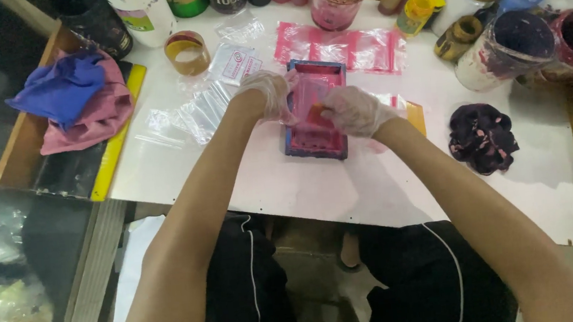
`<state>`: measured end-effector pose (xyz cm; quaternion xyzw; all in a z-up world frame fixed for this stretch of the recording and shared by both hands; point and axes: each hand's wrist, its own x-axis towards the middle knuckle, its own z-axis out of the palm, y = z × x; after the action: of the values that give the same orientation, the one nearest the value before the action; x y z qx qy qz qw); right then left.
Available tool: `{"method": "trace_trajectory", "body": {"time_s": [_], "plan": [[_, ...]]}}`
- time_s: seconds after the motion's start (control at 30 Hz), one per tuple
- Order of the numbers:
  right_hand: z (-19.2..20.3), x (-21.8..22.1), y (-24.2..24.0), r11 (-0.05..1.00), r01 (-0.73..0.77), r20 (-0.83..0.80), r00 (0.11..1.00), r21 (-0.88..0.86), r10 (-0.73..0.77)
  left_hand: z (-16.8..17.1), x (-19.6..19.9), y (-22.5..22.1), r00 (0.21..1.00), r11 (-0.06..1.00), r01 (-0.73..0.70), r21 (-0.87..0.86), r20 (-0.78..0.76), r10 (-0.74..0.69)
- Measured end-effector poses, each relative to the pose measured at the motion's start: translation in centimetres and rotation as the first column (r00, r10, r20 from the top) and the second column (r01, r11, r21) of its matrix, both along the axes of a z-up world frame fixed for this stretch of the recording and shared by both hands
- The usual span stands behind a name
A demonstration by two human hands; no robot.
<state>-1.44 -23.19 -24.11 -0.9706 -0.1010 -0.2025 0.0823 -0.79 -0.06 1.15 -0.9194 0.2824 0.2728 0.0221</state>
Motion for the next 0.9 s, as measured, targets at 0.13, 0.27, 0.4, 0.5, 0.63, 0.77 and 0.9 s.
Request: {"method": "trace_trajectory", "body": {"time_s": [0.13, 0.27, 0.4, 0.5, 0.63, 0.77, 0.9], "plan": [[3.4, 6.7, -4.1, 0.987, -0.123, -0.121, 0.983, 0.106, 0.136, -1.0, 0.1, 0.2, 1.000, 1.000, 0.021, 0.002, 0.005, -0.021], [11.3, 4.0, 0.2, 0.990, -0.078, -0.062, 0.994, 0.121, 0.086, -2.1, 0.9, 0.3, 0.999, 1.000, 0.027, -0.002, 0.020, -0.027], [9.2, 7.1, -0.3, 0.937, -0.063, -0.008, 0.998, -0.344, 0.064, -1.1, 0.6, 0.2, 1.000, 1.000, 0.022, 0.006, -0.014, -0.022], [11.4, 6.4, 1.1, 0.974, -0.047, -0.125, 0.992, -0.220, 0.019, -0.4, 0.0, 0.3, 0.998, 0.999, 0.035, -0.026, -0.054, -0.036], [10.6, 6.5, 0.9, 0.997, 0.080, -0.071, 0.994, -0.007, -0.080, -1.6, 0.4, 0.7, 0.998, 0.999, 0.051, -0.011, -0.033, -0.051], [14.1, 4.4, -1.2, 0.815, 0.119, -0.141, 0.989, 0.568, -0.046, -1.9, -0.2, 0.1, 0.998, 0.999, 0.049, -0.002, 0.051, -0.048], [16.5, 0.5, -1.0, 0.024, 0.066, -0.066, 0.998, 0.998, -0.003, -4.0, 0.9, -0.8, 0.995, 0.998, 0.013, 0.057, 0.100, -0.019]]}}
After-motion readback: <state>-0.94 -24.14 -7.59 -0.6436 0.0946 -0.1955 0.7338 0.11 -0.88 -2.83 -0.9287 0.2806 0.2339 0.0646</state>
